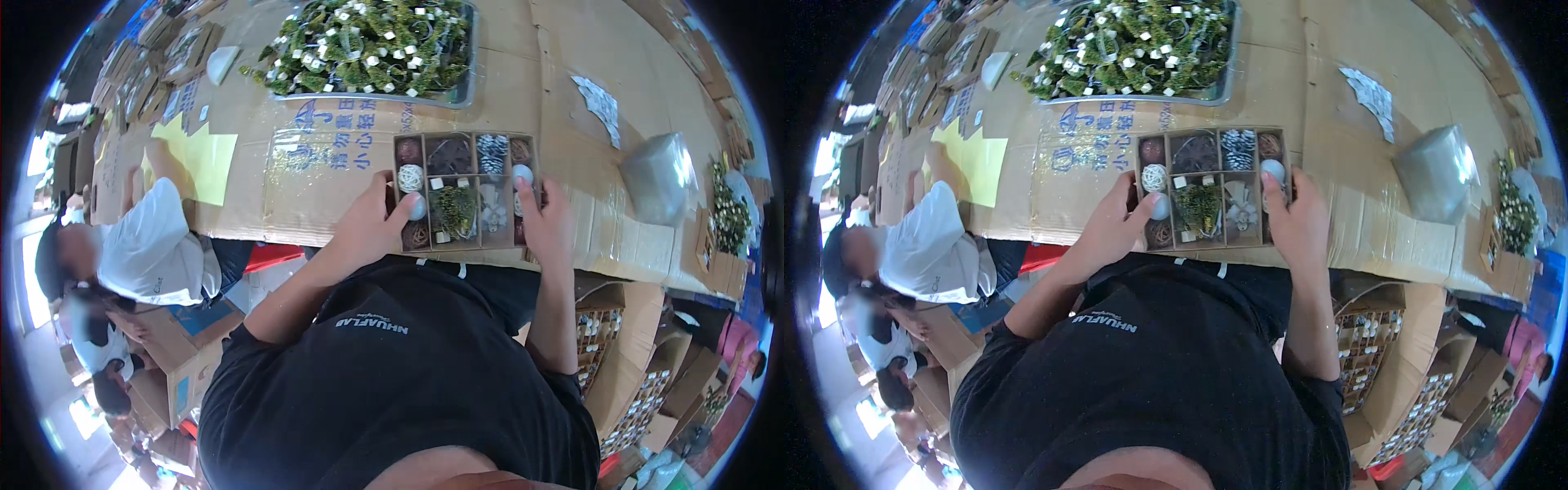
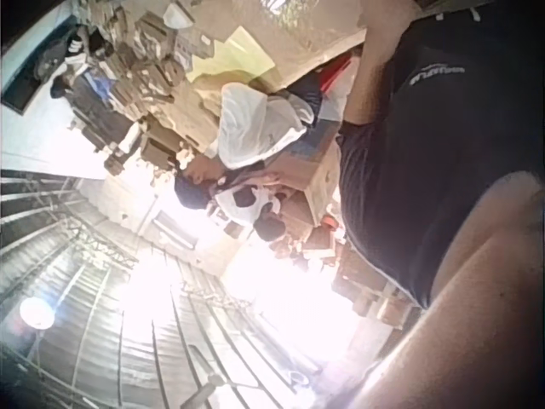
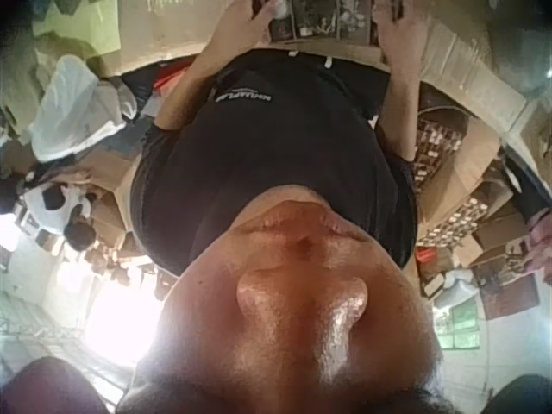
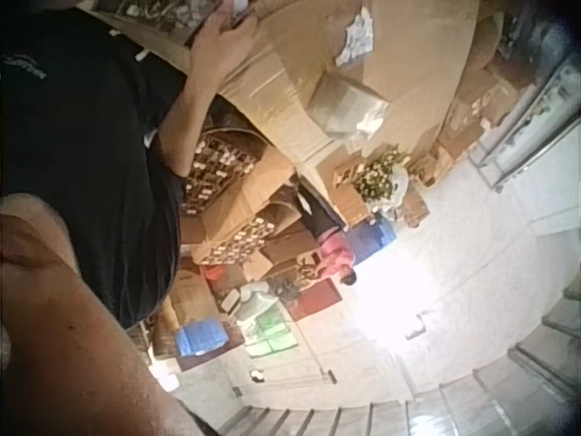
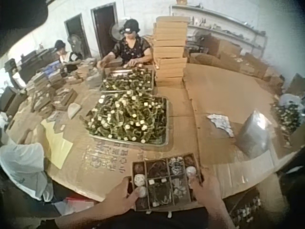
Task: Assembling and packaging decorative ornament kits by placing various items into partitioned boxes.
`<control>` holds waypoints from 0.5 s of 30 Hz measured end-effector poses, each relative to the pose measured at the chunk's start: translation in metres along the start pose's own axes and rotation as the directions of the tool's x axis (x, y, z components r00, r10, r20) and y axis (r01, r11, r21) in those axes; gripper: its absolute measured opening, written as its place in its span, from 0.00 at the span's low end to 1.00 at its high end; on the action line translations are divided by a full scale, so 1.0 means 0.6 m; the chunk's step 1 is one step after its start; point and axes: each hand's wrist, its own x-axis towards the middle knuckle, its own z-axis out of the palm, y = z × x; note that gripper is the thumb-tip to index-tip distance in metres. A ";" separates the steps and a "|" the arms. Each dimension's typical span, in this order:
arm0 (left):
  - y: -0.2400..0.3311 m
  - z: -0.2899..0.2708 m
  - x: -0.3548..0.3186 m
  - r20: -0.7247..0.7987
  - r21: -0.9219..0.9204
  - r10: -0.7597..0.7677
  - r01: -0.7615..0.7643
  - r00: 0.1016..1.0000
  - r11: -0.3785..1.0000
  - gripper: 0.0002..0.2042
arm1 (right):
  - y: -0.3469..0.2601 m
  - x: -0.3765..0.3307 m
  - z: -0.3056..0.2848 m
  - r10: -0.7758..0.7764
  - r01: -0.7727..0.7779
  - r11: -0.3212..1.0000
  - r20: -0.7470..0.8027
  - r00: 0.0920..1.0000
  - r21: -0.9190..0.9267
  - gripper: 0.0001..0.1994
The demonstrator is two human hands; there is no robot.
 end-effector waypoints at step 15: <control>0.024 -0.036 -0.008 0.047 -0.916 -0.041 0.060 0.998 0.397 0.23 | -0.054 -0.015 -0.008 0.263 -0.313 0.642 0.183 0.947 0.700 0.17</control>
